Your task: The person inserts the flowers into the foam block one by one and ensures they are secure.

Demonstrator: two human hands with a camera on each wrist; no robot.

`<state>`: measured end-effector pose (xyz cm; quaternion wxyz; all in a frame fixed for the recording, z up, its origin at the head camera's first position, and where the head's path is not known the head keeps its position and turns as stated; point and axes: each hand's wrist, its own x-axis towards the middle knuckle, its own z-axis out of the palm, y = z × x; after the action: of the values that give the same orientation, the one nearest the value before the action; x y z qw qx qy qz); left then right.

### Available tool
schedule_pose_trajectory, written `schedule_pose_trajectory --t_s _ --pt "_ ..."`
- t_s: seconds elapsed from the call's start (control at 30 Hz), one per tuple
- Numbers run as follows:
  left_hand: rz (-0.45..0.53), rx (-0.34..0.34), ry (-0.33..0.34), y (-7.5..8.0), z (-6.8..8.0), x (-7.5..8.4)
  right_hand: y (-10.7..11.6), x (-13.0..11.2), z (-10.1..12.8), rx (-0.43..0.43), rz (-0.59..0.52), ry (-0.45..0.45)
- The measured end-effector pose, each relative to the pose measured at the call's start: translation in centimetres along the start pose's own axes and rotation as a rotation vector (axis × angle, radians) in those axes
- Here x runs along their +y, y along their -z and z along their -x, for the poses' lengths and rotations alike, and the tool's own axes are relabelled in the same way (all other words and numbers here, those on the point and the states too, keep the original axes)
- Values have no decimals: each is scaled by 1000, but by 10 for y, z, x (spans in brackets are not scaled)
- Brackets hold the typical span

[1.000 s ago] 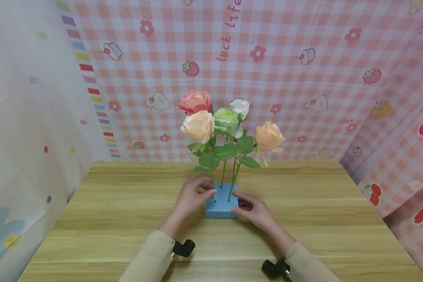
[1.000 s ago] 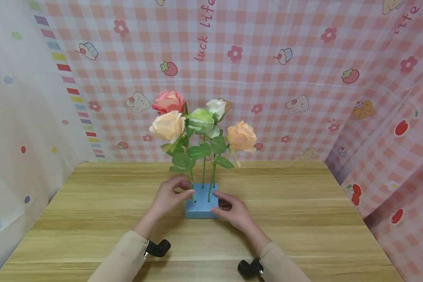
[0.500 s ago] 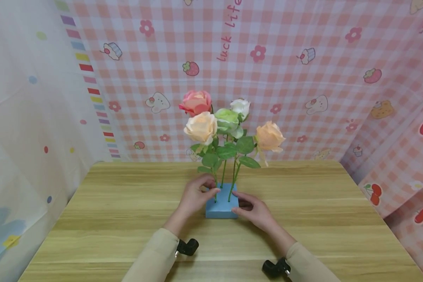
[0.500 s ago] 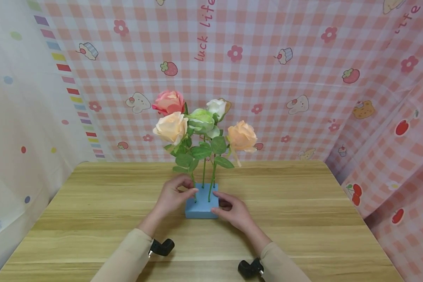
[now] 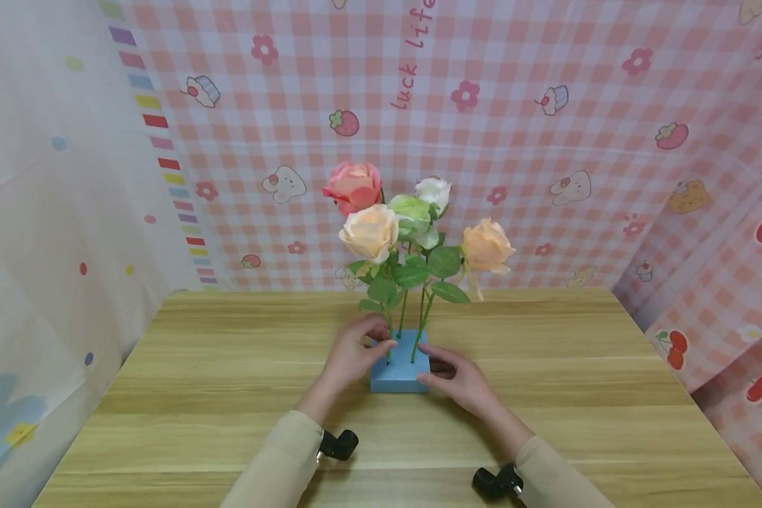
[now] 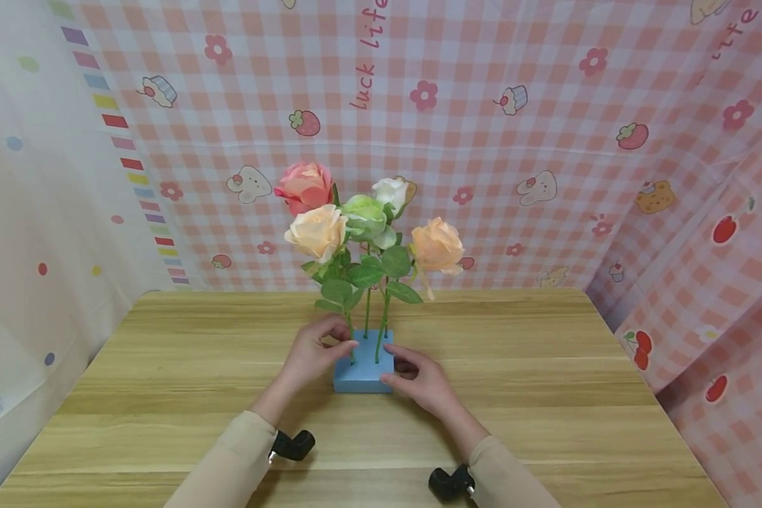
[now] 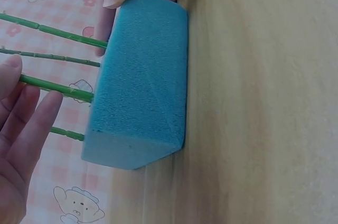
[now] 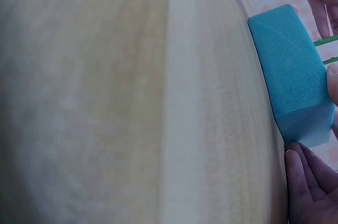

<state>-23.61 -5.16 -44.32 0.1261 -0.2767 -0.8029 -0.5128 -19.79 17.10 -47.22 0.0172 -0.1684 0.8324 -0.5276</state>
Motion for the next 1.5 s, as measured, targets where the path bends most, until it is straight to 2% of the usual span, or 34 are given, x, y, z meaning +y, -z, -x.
schedule_pose_trajectory --t_s 0.13,0.33,0.5,0.73,0.93,1.17,1.5 --pt "-15 -2 -11 -1 1 -3 -3 19 -4 19 15 -4" --pt "-27 6 -33 -3 2 -5 -3 25 -6 20 6 -18" --pt "-31 -1 -25 -4 2 -8 -2 18 -5 12 -1 -31" --pt "-28 1 -38 -5 3 -10 3 -16 3 -23 -7 -16" --pt "-40 -6 -49 -6 5 -11 4 -17 3 -26 -7 -12" --pt "-53 -26 -10 -7 7 -12 3 -15 3 -28 -16 -9" --pt "-40 -9 4 -10 10 -13 3 -13 3 -27 -23 -8"
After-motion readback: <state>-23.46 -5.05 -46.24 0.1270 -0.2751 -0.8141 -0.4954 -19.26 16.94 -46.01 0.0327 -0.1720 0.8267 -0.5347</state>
